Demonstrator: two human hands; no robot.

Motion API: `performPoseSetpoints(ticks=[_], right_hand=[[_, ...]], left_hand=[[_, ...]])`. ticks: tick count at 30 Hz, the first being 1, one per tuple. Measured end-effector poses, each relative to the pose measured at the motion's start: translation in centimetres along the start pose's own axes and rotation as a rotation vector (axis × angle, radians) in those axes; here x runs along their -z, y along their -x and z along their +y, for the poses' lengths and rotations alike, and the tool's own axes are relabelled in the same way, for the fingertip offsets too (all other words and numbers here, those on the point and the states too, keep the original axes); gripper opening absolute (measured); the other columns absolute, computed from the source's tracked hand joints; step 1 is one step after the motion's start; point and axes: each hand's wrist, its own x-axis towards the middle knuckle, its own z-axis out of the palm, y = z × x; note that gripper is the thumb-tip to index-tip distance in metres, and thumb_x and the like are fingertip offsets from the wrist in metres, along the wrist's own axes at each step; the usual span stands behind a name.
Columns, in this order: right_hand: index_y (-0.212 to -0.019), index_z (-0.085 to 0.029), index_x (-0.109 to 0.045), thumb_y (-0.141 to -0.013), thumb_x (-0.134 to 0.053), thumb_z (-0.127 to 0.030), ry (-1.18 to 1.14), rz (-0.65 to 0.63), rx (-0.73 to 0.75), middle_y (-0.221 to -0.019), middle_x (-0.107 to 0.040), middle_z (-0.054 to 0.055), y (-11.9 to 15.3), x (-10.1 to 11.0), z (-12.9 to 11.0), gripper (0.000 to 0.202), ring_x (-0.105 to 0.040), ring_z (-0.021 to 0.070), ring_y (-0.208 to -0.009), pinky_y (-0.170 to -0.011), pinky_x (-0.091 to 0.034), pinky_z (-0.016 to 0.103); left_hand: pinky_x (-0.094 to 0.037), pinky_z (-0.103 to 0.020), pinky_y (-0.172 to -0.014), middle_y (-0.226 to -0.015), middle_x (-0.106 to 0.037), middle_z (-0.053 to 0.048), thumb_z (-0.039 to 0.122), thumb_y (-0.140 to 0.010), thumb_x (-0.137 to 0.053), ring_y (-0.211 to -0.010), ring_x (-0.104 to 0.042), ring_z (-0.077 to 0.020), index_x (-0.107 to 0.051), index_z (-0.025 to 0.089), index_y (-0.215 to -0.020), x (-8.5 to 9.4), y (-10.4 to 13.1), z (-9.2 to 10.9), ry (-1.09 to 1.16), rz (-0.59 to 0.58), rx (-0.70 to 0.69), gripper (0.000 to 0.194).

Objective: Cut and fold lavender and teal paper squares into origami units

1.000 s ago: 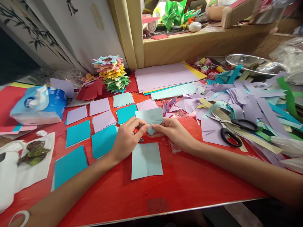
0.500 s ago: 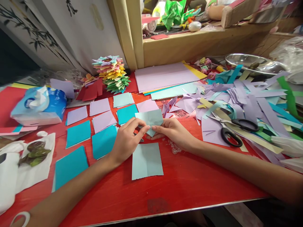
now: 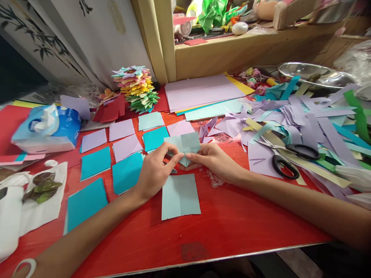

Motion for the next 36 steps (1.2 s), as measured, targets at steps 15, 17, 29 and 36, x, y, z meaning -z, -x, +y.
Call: performPoseSetpoints(ticks=[15,17,29,36], right_hand=[[-0.067,-0.015,-0.070,-0.071,-0.066,-0.033,0.153,-0.086,-0.105,-0.070,-0.070,0.005,-0.31,-0.04,-0.20,0.019,-0.067,0.0139,-0.064,-0.067,-0.057,0.027],[-0.066,-0.014,-0.070,-0.071,-0.066,-0.034,0.169,-0.083,-0.118,-0.069,-0.070,0.005,-0.24,-0.10,-0.36,0.021,-0.067,0.0145,-0.063,-0.065,-0.057,0.028],[-0.069,-0.013,-0.065,-0.072,-0.066,-0.035,0.101,-0.042,-0.110,-0.069,-0.069,0.006,-0.26,0.20,-0.26,0.023,-0.067,0.0143,-0.062,-0.063,-0.056,0.027],[-0.075,-0.015,-0.058,-0.079,-0.060,-0.032,0.116,0.056,-0.077,-0.066,-0.067,0.003,-0.08,-0.06,-0.37,0.018,-0.066,0.0112,-0.060,-0.061,-0.055,0.023]], left_hand=[[-0.044,-0.021,-0.055,-0.067,-0.056,0.003,0.036,-0.080,-0.056,-0.058,-0.053,-0.0098,-0.051,0.020,-0.074,-0.05,-0.15,-0.50,0.025,0.044,-0.001,0.018],[-0.043,-0.020,-0.051,-0.065,-0.053,0.004,0.037,-0.079,-0.057,-0.055,-0.051,-0.0092,-0.051,0.020,-0.073,-0.06,-0.25,-0.62,0.083,0.024,0.017,0.019],[-0.048,-0.021,-0.063,-0.073,-0.060,0.002,0.031,-0.085,-0.049,-0.067,-0.061,-0.0111,-0.056,0.022,-0.093,0.16,-0.50,-0.79,0.253,-0.058,0.052,0.014],[-0.048,-0.020,-0.065,-0.075,-0.061,0.002,0.029,-0.086,-0.049,-0.070,-0.061,-0.0100,-0.057,0.023,-0.097,0.19,-0.59,-0.81,0.263,-0.047,0.046,0.016]])
